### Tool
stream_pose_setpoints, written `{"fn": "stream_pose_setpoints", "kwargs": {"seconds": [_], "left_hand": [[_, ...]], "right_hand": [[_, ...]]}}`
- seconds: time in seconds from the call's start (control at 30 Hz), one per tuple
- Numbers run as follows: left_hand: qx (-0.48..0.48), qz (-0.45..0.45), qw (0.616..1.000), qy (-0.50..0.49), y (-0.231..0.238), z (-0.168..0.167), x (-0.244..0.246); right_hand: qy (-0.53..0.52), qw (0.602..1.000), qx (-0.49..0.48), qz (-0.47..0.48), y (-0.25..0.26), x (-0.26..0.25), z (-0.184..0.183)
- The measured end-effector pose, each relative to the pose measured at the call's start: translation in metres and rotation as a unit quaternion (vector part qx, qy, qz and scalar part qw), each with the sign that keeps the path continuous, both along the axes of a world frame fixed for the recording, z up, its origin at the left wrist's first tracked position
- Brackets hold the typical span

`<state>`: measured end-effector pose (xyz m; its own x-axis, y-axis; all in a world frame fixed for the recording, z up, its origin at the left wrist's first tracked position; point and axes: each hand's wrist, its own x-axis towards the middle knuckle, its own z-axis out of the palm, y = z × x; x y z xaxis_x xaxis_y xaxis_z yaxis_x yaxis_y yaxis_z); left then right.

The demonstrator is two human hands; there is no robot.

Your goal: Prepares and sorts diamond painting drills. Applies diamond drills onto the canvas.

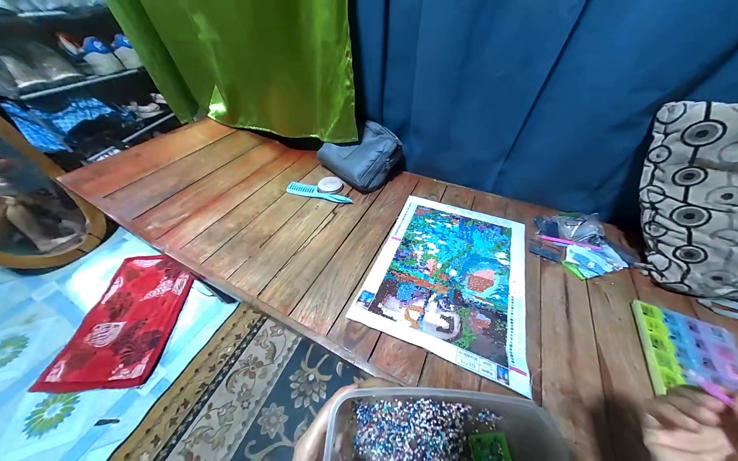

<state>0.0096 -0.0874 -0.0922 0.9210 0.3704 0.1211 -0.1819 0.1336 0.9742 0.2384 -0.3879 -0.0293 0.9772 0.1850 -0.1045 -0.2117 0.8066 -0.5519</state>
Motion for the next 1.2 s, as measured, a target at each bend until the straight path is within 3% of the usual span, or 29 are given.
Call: {"fn": "stream_pose_setpoints", "kwargs": {"seconds": [0.1,0.23,0.33,0.43,0.53,0.6,0.83,1.03,1.2], "left_hand": [[0.006,0.003,1.000,-0.010,-0.001,0.001,0.001],[-0.002,0.020,1.000,-0.008,-0.005,0.006,0.002],[-0.011,0.018,1.000,-0.016,-0.005,0.006,0.002],[-0.018,0.023,0.999,-0.015,-0.003,0.006,0.003],[-0.015,0.035,0.999,0.000,-0.002,0.005,0.004],[-0.038,0.046,0.998,0.019,-0.001,0.006,0.003],[-0.167,0.096,0.980,0.047,-0.002,0.000,0.001],[-0.159,0.160,0.972,0.066,0.011,0.010,0.007],[-0.166,0.144,0.974,0.054,0.013,0.013,0.006]], "right_hand": [[-0.050,0.997,0.007,0.055,0.006,-0.031,0.014],[-0.142,0.963,-0.219,0.073,0.043,-0.080,0.030],[-0.237,0.899,-0.354,0.103,0.066,-0.103,0.023],[-0.347,0.803,-0.467,0.129,0.076,-0.103,0.007],[-0.395,0.716,-0.566,0.103,0.083,-0.100,0.006],[-0.403,0.686,-0.598,0.094,0.086,-0.099,0.010],[-0.412,0.696,-0.581,0.088,0.085,-0.097,0.012],[-0.420,0.700,-0.571,0.089,0.092,-0.096,0.014],[-0.417,0.706,-0.566,0.091,0.100,-0.095,0.005]]}}
